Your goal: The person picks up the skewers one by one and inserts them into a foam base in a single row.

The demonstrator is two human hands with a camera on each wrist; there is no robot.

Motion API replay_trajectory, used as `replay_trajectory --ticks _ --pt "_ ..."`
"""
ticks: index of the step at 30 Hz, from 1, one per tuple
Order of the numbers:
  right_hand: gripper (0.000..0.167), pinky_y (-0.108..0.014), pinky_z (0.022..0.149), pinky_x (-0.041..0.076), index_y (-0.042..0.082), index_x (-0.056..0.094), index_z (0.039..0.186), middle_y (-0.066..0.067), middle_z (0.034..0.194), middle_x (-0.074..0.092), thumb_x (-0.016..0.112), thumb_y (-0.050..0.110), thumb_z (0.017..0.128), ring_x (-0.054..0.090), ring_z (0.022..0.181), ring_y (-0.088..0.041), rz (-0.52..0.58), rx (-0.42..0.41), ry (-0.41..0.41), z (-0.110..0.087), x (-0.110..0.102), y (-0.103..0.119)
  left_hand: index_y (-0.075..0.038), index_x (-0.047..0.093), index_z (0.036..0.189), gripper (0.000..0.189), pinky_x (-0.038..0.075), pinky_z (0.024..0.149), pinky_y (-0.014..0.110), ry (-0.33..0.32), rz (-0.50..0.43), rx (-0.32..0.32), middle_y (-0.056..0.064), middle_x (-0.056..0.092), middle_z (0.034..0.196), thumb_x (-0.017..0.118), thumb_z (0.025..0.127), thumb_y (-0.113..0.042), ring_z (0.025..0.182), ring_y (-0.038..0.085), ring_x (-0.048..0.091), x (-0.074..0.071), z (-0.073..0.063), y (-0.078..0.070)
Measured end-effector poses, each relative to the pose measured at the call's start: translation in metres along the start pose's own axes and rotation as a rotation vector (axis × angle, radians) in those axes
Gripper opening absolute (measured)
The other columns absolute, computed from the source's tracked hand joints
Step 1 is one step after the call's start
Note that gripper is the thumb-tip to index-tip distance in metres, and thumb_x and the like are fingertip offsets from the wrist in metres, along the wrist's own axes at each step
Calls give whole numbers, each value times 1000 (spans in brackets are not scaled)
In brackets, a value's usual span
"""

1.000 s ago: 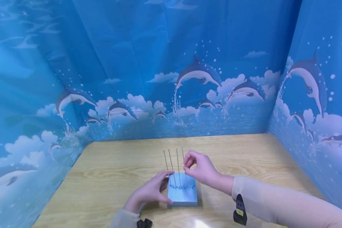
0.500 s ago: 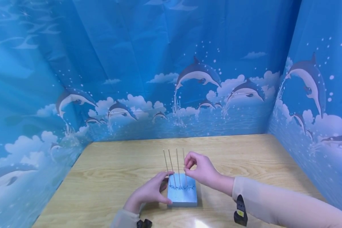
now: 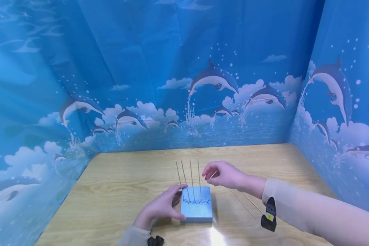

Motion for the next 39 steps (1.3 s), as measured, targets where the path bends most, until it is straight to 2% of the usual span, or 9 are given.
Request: replay_trajectory --ticks 3,7,12,17,21,26,39 --pt "23 -31 77 61 2 65 110 -8 100 68 67 3 87 66 95 -22 -27 65 57 0 -8 -14 -13 36 150 107 49 109 36 -4 -5 -6 9 44 149 93 61 -28 131 28 51 -1 -1 0" --pt "26 -37 75 59 2 64 113 -9 100 67 67 6 88 65 91 -20 -34 182 88 -4 -16 -36 -12 36 151 107 48 109 36 2 -2 -22 9 43 150 93 61 -27 132 28 51 -1 -4 4" --pt "32 -43 75 59 2 62 121 -12 107 66 66 8 90 64 95 -23 -32 336 87 -12 -28 -62 -13 36 151 108 49 108 37 2 -6 -39 9 43 151 93 61 -28 132 28 51 -1 -7 6" --pt "40 -44 72 61 0 57 128 -14 115 65 65 12 91 66 98 -26 -45 454 63 -16 -43 -86 -12 35 151 107 48 109 38 4 -31 -38 10 41 152 93 61 -27 133 29 50 -1 -7 6" --pt "42 -48 73 62 -3 56 128 -19 116 65 65 13 90 67 99 -30 -30 514 54 -19 -50 -103 -12 35 151 107 48 109 38 4 -41 -33 11 41 152 93 62 -26 133 30 51 0 -6 6" --pt "38 -46 70 62 -4 58 126 -22 114 66 64 13 92 66 99 -31 -20 570 58 -23 -52 -120 -13 35 151 108 48 109 37 3 -11 -17 11 41 152 93 61 -28 133 29 50 2 -5 5" --pt "33 -47 71 62 -2 62 118 -16 104 67 66 18 92 66 91 -27 -12 643 35 -26 -49 -150 -11 34 152 108 48 109 33 12 20 13 10 42 150 92 63 -28 131 27 51 -1 0 -1"
Point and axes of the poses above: each hand's wrist, its own z-axis towards the middle knuckle, its own x-axis out of the palm, y = z × x, the point moved 9 cm from there along z, towards the middle knuckle
